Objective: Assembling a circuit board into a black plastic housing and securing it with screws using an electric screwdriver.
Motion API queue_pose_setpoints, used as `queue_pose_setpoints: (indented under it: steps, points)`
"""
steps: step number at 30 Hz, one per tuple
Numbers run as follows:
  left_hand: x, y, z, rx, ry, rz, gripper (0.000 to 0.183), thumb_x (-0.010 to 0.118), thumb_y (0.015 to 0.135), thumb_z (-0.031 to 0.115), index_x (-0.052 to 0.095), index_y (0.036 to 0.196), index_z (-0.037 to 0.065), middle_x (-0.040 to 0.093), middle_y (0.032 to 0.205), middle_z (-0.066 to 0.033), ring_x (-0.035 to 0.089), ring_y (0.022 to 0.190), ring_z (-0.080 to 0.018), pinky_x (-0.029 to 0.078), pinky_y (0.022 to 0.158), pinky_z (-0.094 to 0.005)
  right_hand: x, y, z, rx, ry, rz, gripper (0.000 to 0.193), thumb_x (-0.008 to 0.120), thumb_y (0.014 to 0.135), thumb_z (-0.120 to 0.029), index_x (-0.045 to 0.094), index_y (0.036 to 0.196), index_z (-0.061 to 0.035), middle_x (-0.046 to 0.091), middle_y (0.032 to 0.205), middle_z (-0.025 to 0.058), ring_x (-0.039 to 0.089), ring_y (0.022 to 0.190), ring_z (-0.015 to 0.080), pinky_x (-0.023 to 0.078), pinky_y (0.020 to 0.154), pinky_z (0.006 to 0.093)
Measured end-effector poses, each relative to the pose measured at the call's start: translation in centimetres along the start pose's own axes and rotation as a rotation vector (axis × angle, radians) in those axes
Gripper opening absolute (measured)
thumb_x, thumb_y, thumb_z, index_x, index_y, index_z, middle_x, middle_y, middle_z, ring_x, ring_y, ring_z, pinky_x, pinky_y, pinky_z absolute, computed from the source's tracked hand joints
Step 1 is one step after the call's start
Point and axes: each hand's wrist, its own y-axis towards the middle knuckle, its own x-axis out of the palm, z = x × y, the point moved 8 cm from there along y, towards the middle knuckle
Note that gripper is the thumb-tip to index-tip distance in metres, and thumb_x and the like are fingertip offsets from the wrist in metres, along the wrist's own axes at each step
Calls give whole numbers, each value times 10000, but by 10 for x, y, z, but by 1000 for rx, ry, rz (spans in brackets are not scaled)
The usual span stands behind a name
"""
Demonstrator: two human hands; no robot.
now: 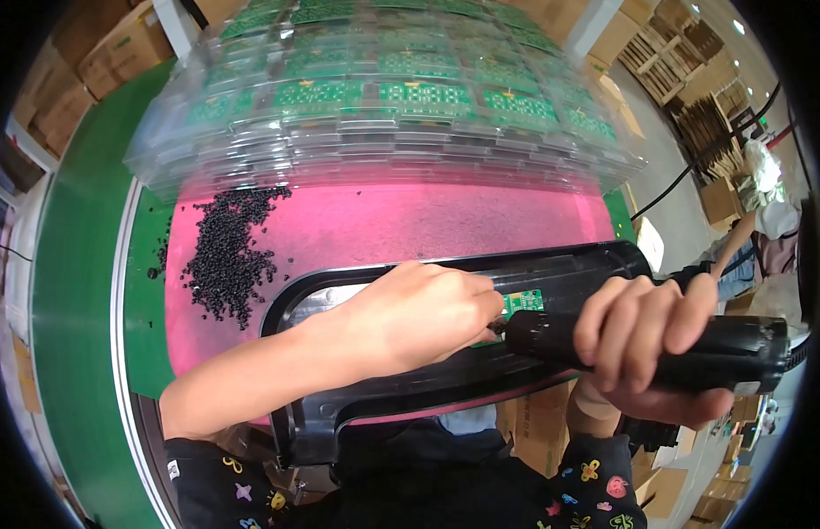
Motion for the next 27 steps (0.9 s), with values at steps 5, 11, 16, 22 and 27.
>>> queue_pose_setpoints:
  steps: [5,11,16,22,27]
  points:
    - [-14,1,5,84,-102,150,170,687,871,142,585,944,27,642,867,-104,653,789,-315,530,644,-399,-5,4,-21,-94,7,35,451,718,844,-444,475,963,-84,567,554,-24,519,382,76,468,417,233]
    - [-16,2,7,146,-319,136,167,734,839,100,643,939,3,671,845,-114,669,745,-288,532,628,-366,-17,-4,-29,-146,159,110,397,723,841,-372,492,936,-63,591,566,10,543,385,84,495,407,240]
    - [-12,5,9,65,-420,24,276,767,812,157,644,989,-15,672,883,-120,665,779,-290,535,667,-357,-21,-10,-34,-160,166,127,392,717,847,-372,485,932,-68,589,556,14,542,381,87,488,399,247]
    - [-31,8,7,101,-222,247,1039,788,556,683,428,1251,0,514,1262,-163,496,1179,-296,389,1007,-419,-40,-11,-37,87,-264,81,565,662,857,-572,451,1003,-69,535,610,-15,501,406,117,452,484,274]
    - [-48,-14,-9,94,-118,529,431,545,872,371,311,1008,36,366,1094,-191,329,942,-258,312,910,-411,-65,-24,-10,206,-266,149,610,602,861,-629,445,978,-51,481,582,-13,439,389,103,401,438,274]
